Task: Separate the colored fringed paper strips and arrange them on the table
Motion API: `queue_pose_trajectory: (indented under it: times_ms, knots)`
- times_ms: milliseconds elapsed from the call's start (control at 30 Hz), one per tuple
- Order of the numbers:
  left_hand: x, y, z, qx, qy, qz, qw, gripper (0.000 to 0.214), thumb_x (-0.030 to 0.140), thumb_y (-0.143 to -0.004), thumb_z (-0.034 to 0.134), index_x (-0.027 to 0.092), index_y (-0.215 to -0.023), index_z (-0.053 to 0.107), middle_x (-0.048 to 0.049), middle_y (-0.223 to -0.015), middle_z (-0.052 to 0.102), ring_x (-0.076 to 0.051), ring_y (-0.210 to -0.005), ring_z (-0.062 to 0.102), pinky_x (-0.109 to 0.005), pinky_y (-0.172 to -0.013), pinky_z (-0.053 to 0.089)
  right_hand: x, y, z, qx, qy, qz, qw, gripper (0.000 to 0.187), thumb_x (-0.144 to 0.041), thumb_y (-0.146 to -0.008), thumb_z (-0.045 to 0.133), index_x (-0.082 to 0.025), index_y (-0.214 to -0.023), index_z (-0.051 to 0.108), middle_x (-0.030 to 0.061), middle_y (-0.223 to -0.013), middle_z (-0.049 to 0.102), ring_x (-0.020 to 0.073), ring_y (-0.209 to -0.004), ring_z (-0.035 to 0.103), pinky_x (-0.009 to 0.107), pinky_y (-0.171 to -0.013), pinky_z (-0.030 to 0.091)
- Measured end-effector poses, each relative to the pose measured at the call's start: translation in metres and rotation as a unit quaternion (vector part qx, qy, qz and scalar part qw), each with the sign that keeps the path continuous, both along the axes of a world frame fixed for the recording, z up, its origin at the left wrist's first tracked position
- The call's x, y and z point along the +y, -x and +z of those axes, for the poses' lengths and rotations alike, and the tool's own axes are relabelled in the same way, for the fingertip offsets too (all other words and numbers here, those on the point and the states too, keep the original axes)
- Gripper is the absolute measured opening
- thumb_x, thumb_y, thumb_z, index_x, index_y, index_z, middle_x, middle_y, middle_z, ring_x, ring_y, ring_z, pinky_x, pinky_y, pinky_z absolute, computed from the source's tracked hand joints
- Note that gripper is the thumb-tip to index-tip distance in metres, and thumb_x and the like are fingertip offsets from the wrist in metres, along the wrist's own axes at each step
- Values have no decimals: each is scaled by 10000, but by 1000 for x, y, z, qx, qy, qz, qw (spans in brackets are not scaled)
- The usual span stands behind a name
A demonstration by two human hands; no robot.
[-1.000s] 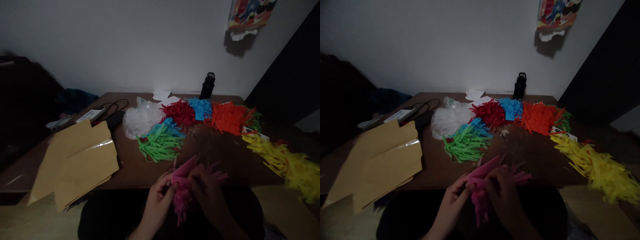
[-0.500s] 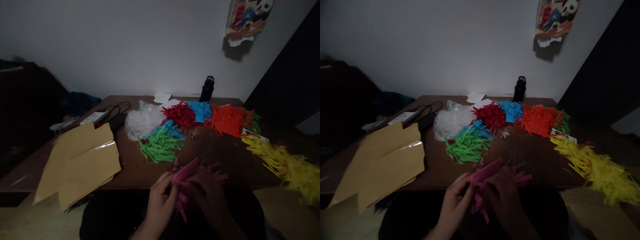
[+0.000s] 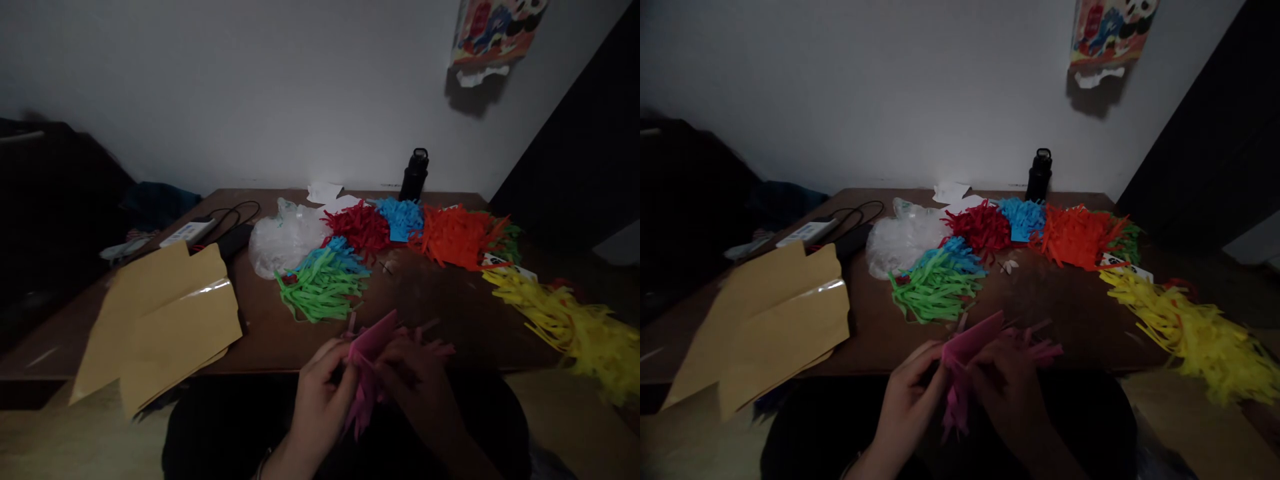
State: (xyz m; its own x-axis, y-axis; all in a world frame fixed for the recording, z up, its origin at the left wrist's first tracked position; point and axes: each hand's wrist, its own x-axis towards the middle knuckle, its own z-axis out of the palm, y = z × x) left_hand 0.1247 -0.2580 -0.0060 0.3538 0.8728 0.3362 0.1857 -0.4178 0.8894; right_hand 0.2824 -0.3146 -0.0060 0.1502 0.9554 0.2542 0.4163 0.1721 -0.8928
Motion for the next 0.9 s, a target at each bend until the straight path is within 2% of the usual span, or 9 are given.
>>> queue_pose_trajectory:
  times_ms: [100, 167, 267, 400, 500, 600, 900]
  knots:
    - [1, -1, 0, 4, -4, 0, 1000, 165, 200, -887, 574, 214, -934, 731, -36, -927, 706, -173, -872, 658, -212, -766, 503, -2, 2, -7, -44, -49, -15, 998, 28, -225, -901, 573, -215, -887, 595, -3, -778, 632, 148, -726, 611, 243, -661, 463]
    - [1, -1, 0, 6, -3, 1, 1000, 173, 200, -890, 568, 214, -942, 732, -30, -896, 702, -166, -840, 657, -210, -750, 504, -1, 2, -11, -85, -109, -17, 990, 61, -164, -909, 543, -218, -910, 569, 7, -829, 621, 146, -764, 601, 247, -704, 470]
    - [0, -1, 1, 7, 0, 1, 1000, 175, 200, -890, 566, 212, -950, 730, -32, -902, 702, -165, -836, 657, -208, -743, 506, 0, 1, -14, -140, -174, 15, 975, 159, -84, -913, 478, -216, -917, 567, 27, -904, 567, 145, -832, 563, 249, -750, 464]
    - [-2, 0, 1, 6, 5, -2, 1000, 167, 189, -881, 577, 213, -952, 727, -32, -914, 705, -165, -858, 659, -200, -748, 504, -2, 2, -8, -139, -152, 40, 978, 195, -65, -900, 477, -209, -976, 586, 43, -969, 527, 150, -895, 545, 252, -777, 459]
    - [-2, 0, 0, 3, 6, 2, 1000, 156, 178, -875, 585, 217, -934, 724, -23, -906, 702, -157, -858, 658, -189, -752, 500, -3, 5, -4, -112, -131, 46, 984, 171, -117, -886, 547, -218, -1021, 574, 40, -1003, 532, 157, -923, 550, 266, -810, 456]
    - [-1, -1, 0, -1, 3, -2, 1000, 142, 178, -874, 593, 219, -913, 723, -21, -907, 702, -158, -864, 658, -190, -758, 498, -2, 6, -6, -92, -128, 37, 987, 134, -173, -859, 623, -223, -976, 578, 30, -992, 536, 160, -914, 551, 266, -801, 452]
    - [-1, 0, 0, 14, 11, -10, 1000, 170, 235, -898, 584, 210, -977, 733, -58, -946, 706, -189, -867, 658, -241, -766, 509, 3, 0, -10, -41, -100, 36, 993, 137, -109, -843, 631, -232, -888, 669, -5, -901, 594, 137, -863, 561, 244, -751, 438]
